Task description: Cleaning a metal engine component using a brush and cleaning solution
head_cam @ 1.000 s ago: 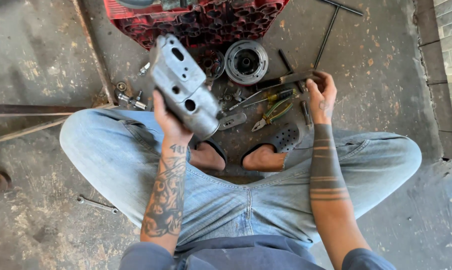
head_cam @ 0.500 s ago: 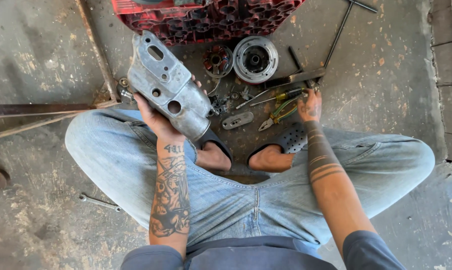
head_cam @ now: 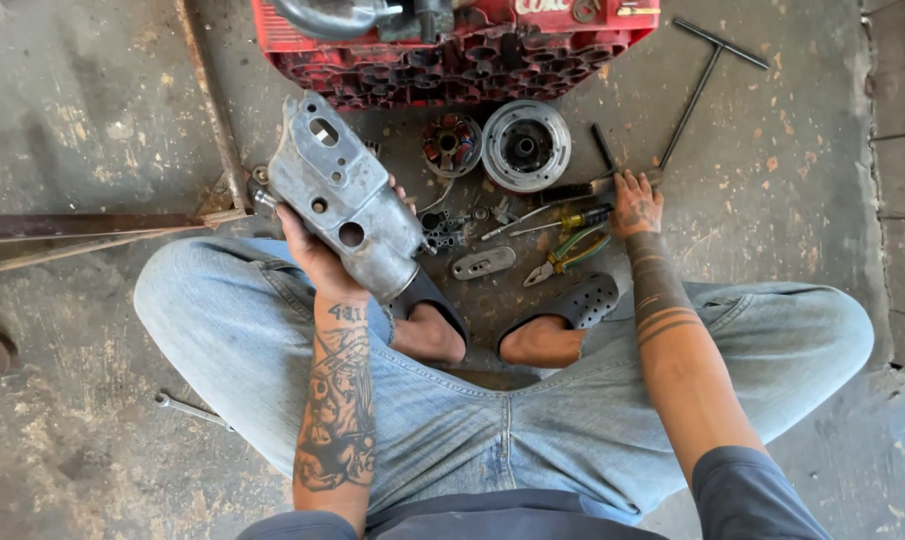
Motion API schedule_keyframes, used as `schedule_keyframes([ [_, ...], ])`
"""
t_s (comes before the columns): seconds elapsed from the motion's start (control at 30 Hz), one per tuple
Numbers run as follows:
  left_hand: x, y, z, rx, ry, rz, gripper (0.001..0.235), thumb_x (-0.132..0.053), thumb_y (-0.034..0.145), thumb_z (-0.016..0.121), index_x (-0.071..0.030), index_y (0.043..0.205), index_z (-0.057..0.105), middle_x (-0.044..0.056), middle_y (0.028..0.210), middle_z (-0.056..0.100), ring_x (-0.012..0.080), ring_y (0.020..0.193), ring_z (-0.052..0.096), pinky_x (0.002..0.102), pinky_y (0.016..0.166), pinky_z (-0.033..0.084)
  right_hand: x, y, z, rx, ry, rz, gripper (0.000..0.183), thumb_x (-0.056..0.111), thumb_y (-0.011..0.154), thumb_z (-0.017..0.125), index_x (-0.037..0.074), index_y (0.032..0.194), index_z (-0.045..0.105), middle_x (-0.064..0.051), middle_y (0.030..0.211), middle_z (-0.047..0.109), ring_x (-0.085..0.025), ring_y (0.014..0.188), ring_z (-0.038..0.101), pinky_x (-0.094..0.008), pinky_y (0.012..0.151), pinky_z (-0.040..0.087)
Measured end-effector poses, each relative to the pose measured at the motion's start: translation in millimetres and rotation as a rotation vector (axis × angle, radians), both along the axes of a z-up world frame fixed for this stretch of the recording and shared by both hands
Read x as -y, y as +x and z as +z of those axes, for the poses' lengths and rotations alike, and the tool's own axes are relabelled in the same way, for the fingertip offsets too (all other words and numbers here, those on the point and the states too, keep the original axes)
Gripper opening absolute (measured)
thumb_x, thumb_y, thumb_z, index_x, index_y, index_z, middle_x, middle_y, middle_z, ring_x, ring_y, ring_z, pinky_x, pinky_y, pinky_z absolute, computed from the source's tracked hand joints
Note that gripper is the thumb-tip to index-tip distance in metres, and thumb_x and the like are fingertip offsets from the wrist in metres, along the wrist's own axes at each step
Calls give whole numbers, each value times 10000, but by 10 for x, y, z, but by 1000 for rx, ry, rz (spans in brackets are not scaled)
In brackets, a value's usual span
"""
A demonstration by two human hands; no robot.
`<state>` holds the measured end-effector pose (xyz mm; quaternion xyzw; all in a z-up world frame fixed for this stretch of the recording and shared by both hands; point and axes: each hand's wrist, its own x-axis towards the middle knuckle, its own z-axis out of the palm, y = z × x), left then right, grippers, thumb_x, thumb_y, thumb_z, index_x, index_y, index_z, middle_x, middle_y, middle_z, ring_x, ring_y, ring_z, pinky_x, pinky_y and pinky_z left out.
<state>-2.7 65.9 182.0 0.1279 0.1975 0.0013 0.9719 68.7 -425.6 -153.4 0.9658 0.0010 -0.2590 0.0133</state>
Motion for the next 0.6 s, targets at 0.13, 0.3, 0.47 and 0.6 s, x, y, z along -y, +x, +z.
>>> schedule_keyframes([
  [0.13, -143, -18, -111, 27, 18, 5, 935, -693, 754, 660, 93, 1257, 595, 355, 1257, 610, 485, 1213, 601, 580, 1179, 397, -37, -28, 25, 111, -21, 51, 841, 174, 789, 752, 198, 1565, 429, -52, 1561, 442, -275, 1448, 377, -507, 1135, 346],
  [0.3, -80, 42, 167, 22, 17, 119, 891, -619, 774, 694, 110, 1271, 571, 376, 1261, 608, 554, 1144, 611, 656, 1130, 418, 206, -26, -370, 174, -85, 61, 697, 219, 707, 849, 223, 1357, 596, -63, 1329, 512, -301, 1242, 440, -494, 1032, 336],
  [0.47, -439, 54, 356, 12, 95, 114, 984, -691, 702, 634, 66, 1326, 563, 324, 1312, 613, 501, 1132, 644, 618, 1103, 476, 86, -58, -92, 170, -129, 28, 582, 206, 725, 831, 254, 1279, 662, -50, 1331, 537, -295, 1224, 472, -474, 1020, 367],
  [0.6, -632, -89, 422, 56, 112, 175, 1001, -681, 701, 612, 48, 1384, 545, 245, 1378, 617, 459, 1163, 610, 571, 1152, 463, 127, -83, -102, 177, -151, -3, 468, 264, 744, 817, 229, 1201, 718, -69, 1289, 577, -305, 1181, 517, -459, 959, 412],
])
